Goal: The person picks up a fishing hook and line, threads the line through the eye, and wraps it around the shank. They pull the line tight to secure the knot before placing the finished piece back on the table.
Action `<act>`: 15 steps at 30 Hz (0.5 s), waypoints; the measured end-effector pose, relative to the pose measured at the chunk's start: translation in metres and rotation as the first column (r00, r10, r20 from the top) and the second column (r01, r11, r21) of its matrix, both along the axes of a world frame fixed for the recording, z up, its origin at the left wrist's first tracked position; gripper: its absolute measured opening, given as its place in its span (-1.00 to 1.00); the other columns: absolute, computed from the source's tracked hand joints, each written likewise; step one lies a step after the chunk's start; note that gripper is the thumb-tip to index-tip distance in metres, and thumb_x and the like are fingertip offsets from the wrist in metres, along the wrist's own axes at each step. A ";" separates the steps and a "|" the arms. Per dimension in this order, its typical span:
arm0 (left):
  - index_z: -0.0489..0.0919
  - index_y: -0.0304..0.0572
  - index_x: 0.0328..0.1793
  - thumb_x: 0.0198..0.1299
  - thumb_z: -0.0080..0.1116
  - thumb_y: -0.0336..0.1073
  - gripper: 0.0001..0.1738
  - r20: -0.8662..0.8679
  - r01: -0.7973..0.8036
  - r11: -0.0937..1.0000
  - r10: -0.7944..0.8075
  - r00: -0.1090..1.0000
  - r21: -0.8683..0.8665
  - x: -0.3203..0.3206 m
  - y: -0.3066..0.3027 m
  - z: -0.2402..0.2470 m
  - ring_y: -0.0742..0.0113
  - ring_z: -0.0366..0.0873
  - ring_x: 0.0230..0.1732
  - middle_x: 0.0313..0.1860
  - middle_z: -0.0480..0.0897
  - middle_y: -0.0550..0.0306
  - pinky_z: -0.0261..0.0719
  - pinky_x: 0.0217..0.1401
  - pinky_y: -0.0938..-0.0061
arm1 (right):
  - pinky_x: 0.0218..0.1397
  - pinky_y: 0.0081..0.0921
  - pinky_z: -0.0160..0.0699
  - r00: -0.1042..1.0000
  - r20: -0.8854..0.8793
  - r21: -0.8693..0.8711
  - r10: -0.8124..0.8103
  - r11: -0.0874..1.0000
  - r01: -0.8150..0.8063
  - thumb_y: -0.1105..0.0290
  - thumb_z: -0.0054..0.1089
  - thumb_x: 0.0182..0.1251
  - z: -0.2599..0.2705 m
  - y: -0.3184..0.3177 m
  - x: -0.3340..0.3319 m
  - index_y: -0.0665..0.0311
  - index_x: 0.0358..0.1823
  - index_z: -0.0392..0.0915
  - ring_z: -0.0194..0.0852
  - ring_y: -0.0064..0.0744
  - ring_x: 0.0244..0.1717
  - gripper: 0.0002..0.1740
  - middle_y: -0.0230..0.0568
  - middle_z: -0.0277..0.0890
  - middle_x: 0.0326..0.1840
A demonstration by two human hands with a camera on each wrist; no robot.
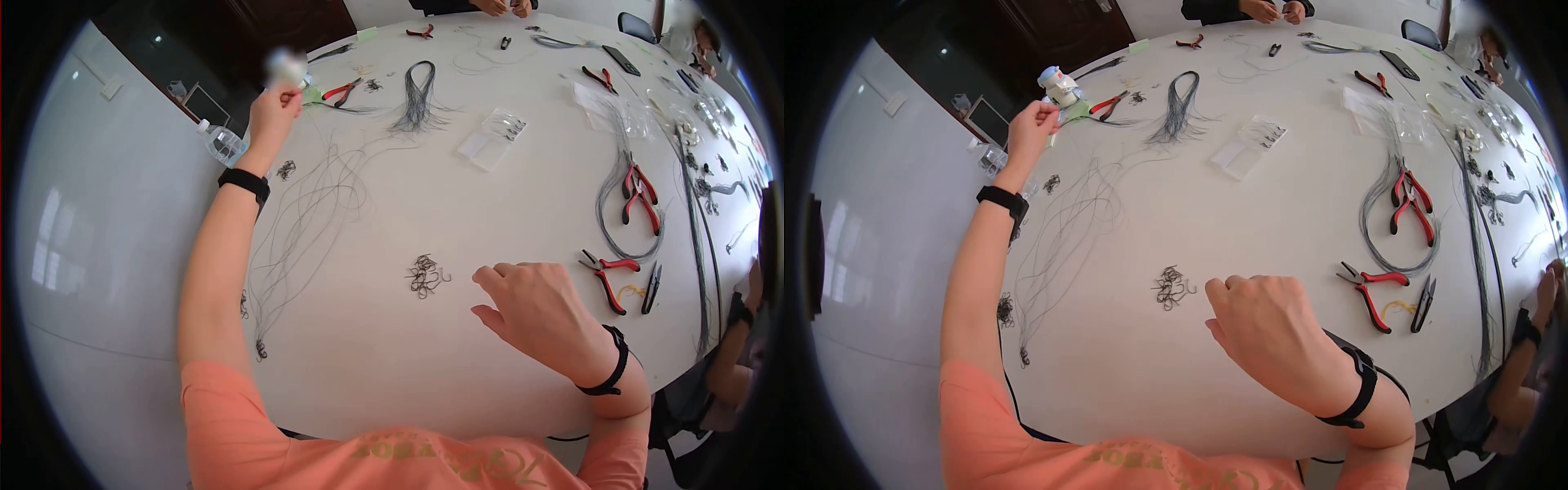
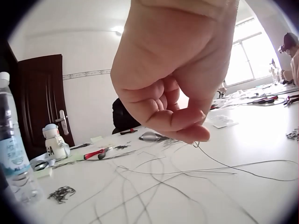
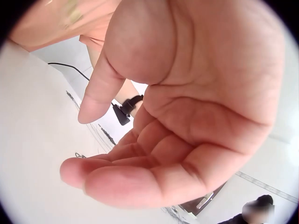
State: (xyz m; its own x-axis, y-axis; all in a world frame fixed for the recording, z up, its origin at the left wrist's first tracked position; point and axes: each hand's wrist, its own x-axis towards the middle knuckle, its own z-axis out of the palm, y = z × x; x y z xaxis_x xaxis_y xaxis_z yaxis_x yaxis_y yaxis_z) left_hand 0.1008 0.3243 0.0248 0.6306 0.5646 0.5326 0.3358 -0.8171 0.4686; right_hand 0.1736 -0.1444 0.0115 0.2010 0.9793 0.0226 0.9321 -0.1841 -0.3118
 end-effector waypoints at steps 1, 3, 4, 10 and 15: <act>0.69 -0.25 -0.05 0.34 0.25 -0.37 -0.86 0.124 -0.027 0.997 0.018 0.992 0.074 0.005 0.015 0.002 0.31 0.78 -0.31 -0.28 0.79 0.03 0.70 -0.20 0.47 | -0.33 -0.20 0.50 1.000 -0.001 -0.004 -0.001 1.000 0.001 0.27 0.40 0.28 0.000 0.000 0.001 0.31 -0.10 0.56 0.64 -0.09 -0.35 -0.69 -0.21 0.62 -0.37; 0.70 -0.22 -0.02 0.35 0.23 -0.37 -0.85 0.110 -0.026 0.987 0.008 0.994 0.160 0.012 0.036 -0.001 0.24 0.78 -0.25 -0.21 0.80 0.02 0.70 -0.13 0.43 | -0.31 -0.19 0.52 1.000 -0.011 -0.010 -0.014 1.000 0.013 0.28 0.39 0.30 0.001 0.000 0.003 0.31 -0.09 0.56 0.64 -0.09 -0.33 -0.70 -0.20 0.62 -0.36; 0.71 -0.19 0.01 0.36 0.21 -0.37 -0.83 0.095 -0.022 0.968 -0.002 0.995 0.249 0.011 0.042 -0.004 0.17 0.79 -0.18 -0.14 0.80 0.00 0.69 -0.06 0.39 | -0.31 -0.19 0.52 1.000 -0.013 -0.013 -0.015 1.000 0.015 0.28 0.39 0.30 0.002 -0.001 0.004 0.31 -0.09 0.56 0.64 -0.09 -0.33 -0.70 -0.20 0.62 -0.36; 0.73 -0.16 0.00 0.31 0.22 -0.39 -0.81 -0.343 -0.114 0.993 0.111 0.933 0.011 -0.005 0.044 -0.039 0.25 0.77 -0.19 -0.17 0.80 0.09 0.66 -0.11 0.39 | -0.28 -0.21 0.54 0.998 -0.058 -0.027 -0.003 1.000 0.002 0.30 0.38 0.30 0.006 -0.001 0.006 0.31 -0.07 0.57 0.65 -0.09 -0.31 -0.70 -0.18 0.62 -0.35; 0.75 -0.19 -0.10 0.16 0.31 -0.44 -0.82 -0.631 -0.155 0.941 -0.074 0.772 -0.300 -0.023 0.039 -0.051 0.40 0.69 -0.40 -0.37 0.74 0.16 0.63 -0.35 0.43 | -0.26 -0.21 0.56 0.997 -0.076 -0.009 -0.006 1.000 0.006 0.32 0.38 0.29 0.010 -0.004 0.008 0.33 -0.06 0.57 0.66 -0.08 -0.30 -0.70 -0.15 0.65 -0.31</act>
